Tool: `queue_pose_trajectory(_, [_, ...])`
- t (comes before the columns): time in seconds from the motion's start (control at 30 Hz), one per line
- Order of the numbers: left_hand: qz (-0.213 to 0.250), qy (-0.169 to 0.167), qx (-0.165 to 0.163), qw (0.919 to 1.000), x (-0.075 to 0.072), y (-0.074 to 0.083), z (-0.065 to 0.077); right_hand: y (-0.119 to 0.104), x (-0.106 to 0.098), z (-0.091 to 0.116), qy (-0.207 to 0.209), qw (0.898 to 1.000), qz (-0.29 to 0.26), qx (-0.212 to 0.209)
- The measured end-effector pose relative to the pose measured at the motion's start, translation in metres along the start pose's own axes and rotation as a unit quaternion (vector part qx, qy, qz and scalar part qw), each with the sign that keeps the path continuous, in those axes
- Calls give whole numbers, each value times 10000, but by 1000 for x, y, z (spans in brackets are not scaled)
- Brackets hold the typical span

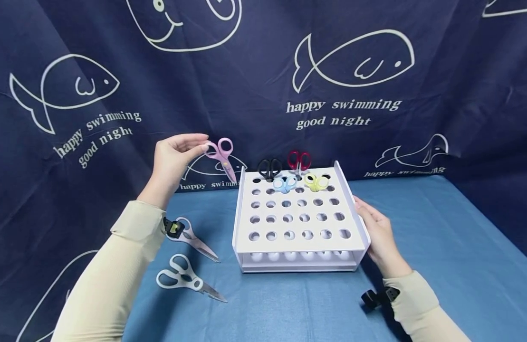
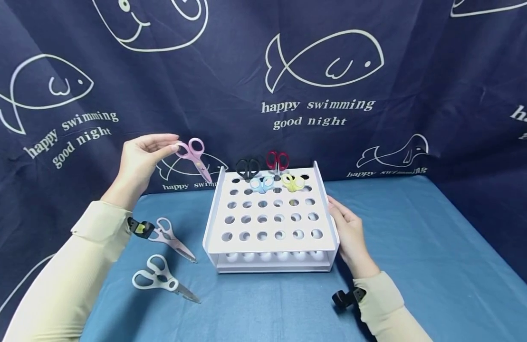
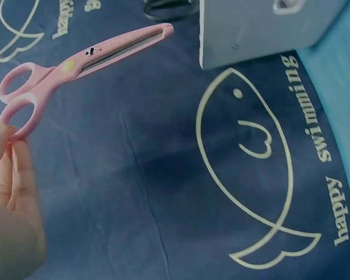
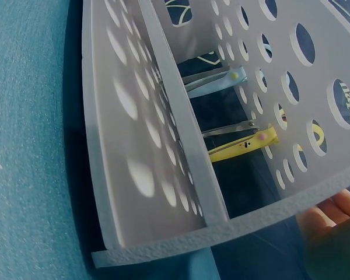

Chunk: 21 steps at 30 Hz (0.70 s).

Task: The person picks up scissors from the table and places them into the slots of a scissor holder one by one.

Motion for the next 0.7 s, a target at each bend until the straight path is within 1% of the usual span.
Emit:
queue_pose_trajectory(0.13, [51, -113, 23, 9999, 8, 7, 1, 0, 0, 0, 19, 10000, -1, 24])
queue_pose_trajectory(0.3, [1, -187, 49, 9998, 19, 10, 1, -1, 0, 0, 67, 10000, -21, 26])
queue_pose_trajectory(0.57, [-103, -393, -191, 9990, 35, 6, 4, 0, 0, 0, 82, 9999, -30, 59])
queue_pose_trajectory(0.7, [-117, -522, -224, 9983, 41, 3, 5, 0, 0, 0, 54, 9999, -69, 71])
Point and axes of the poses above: each hand's wrist, its own z-axis away from the middle knuckle, its own x-axis out of the palm, y = z × x, the point moved 6 cm from there along -z, towards the middle knuckle, and after that the axes turned 13 degrees about -z, right-handed, at the moved point
